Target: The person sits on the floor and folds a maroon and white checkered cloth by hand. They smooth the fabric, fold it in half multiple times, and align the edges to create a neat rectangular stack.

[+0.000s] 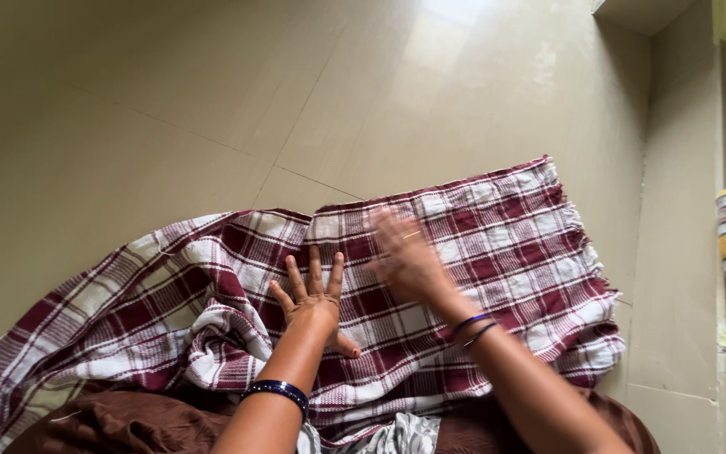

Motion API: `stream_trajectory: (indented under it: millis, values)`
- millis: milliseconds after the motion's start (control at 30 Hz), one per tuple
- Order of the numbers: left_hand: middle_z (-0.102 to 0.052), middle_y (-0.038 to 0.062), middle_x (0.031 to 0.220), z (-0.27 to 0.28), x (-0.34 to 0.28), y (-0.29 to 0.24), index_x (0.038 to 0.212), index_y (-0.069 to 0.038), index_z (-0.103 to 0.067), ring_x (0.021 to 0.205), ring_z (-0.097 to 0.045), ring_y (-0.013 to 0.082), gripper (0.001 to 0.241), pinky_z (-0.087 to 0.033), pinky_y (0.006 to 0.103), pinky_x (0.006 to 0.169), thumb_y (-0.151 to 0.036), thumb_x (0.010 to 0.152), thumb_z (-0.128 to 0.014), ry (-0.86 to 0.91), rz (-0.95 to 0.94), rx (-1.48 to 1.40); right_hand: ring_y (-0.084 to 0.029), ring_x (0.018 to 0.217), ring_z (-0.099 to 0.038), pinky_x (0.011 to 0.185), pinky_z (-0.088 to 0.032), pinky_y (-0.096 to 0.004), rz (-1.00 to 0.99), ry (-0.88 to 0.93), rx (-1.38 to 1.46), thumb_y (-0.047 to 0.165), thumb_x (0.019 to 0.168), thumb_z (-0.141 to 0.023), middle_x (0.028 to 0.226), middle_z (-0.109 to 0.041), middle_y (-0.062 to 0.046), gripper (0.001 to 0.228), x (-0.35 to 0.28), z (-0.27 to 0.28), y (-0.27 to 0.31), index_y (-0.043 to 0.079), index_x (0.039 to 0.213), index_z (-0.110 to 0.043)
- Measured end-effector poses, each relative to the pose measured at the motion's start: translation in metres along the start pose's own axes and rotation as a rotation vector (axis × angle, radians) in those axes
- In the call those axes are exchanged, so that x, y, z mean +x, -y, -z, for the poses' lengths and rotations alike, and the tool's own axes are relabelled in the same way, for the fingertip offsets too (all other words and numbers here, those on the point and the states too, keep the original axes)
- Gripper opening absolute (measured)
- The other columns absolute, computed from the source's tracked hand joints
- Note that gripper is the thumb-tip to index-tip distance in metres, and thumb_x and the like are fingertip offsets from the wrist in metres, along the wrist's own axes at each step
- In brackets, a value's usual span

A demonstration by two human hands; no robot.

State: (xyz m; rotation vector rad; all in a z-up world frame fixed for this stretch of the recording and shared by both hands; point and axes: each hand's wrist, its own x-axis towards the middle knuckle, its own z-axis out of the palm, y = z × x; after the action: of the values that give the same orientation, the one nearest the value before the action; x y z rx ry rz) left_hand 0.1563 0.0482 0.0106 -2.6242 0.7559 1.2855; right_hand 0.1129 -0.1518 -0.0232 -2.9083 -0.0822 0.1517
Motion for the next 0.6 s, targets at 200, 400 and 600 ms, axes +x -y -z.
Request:
stream_trajectory:
  millis: [200,400,600]
  values:
    - [0.049,0.017,0.159,0.004,-0.005,-0.002,0.154,-0.031,0.04,0.142,0.042,0.0515,0.177,0.006,0.0798,0.112,-0.068,0.046,-0.096,0.03,0.033,-0.015,-0.022,0.156,-0.007,0.125,-0.003,-0.041,0.043,-0.011,-0.063,0.059,0.104,-0.03,0.17,-0.015,-0.01,0.075,0.007,0.002,0.023,0.012,0.161,-0.02]
    - [0.051,0.015,0.159,0.014,-0.009,-0.009,0.153,-0.034,0.04,0.141,0.045,0.0498,0.176,0.006,0.0801,0.112,-0.067,0.047,-0.096,0.08,0.072,-0.018,-0.019,0.157,-0.002,0.126,0.0,-0.038,-0.245,-0.07,-0.083,0.065,0.102,-0.021,0.171,-0.006,-0.006,0.08,-0.001,-0.001,-0.077,0.013,0.162,-0.011]
    - [0.051,0.013,0.159,0.014,-0.009,-0.011,0.153,-0.036,0.039,0.139,0.048,0.0486,0.175,0.008,0.081,0.111,-0.066,0.047,-0.097,0.082,0.08,-0.034,-0.017,0.158,-0.001,0.127,-0.001,-0.039,-0.411,-0.124,-0.109,0.068,0.102,-0.016,0.172,-0.004,-0.004,0.082,-0.025,-0.001,-0.161,0.014,0.163,-0.009]
